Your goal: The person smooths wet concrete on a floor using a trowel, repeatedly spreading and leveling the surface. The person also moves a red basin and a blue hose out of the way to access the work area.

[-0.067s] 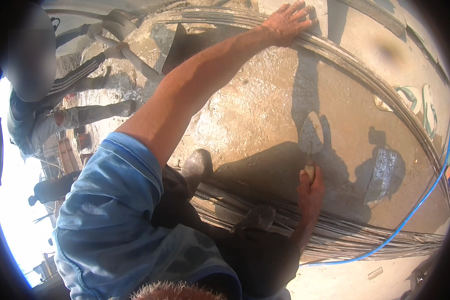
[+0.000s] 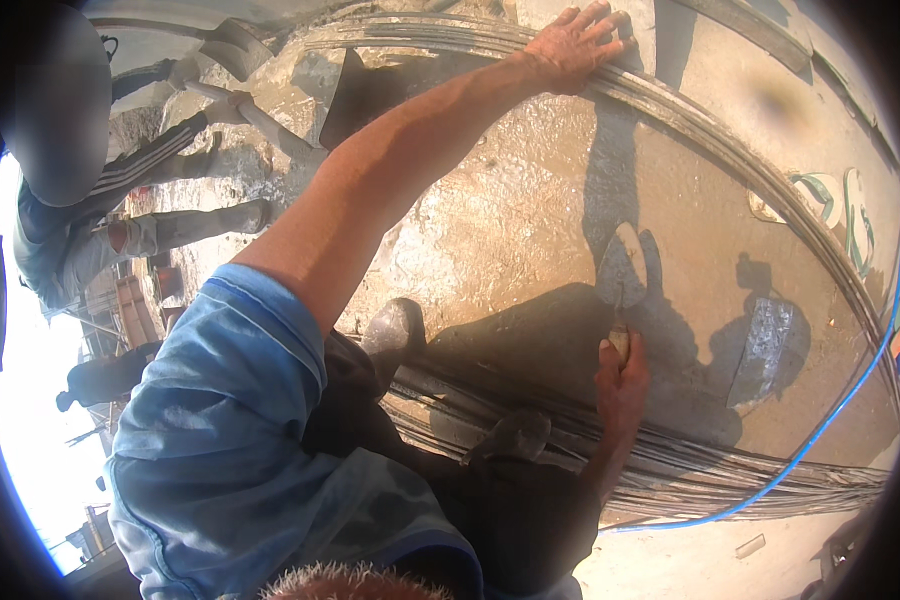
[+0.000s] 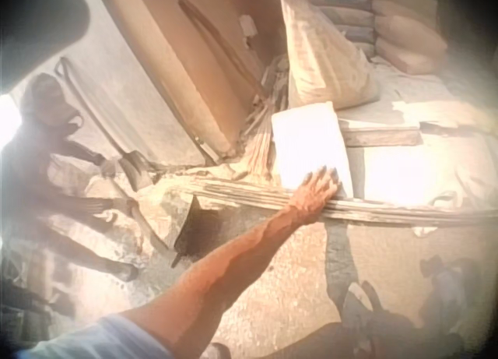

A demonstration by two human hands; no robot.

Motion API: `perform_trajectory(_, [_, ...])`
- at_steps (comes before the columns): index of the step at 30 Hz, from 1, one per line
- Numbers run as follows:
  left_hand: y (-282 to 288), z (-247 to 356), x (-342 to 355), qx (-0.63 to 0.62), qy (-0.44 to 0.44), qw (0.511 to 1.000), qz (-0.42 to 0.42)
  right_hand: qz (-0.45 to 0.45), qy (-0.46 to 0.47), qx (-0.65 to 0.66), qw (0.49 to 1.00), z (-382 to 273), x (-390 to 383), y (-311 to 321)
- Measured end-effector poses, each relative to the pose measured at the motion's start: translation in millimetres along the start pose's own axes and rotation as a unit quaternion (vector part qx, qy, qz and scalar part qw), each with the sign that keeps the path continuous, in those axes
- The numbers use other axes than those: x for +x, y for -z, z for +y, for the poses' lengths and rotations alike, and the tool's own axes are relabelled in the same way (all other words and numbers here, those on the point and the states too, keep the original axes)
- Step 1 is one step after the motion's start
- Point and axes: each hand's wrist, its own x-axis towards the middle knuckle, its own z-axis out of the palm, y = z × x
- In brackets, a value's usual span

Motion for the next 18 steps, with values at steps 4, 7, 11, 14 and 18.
perform_trajectory(4, [-1,-2,-4,0.006,-0.006,1.000,-0.011,-0.009,-0.006,0.019,1.000,10,2,-2])
perform_trajectory(7, [17,-2,4,-0.040,-0.032,0.998,-0.037,0.022,0.030,-0.028,0.999,25,8,5])
perform_trajectory(11, [51,-21,-13,-0.096,-0.053,0.983,-0.147,0.017,-0.010,0.026,0.999,9,4,-8])
perform_trajectory(14, [39,-10,-3,-0.123,-0.052,0.985,-0.112,0.002,-0.023,0.022,1.000,7,4,4])
perform_trajectory(18, [30,-9,1,-0.104,-0.047,0.990,-0.086,0.004,-0.034,0.004,0.999,10,4,-1])
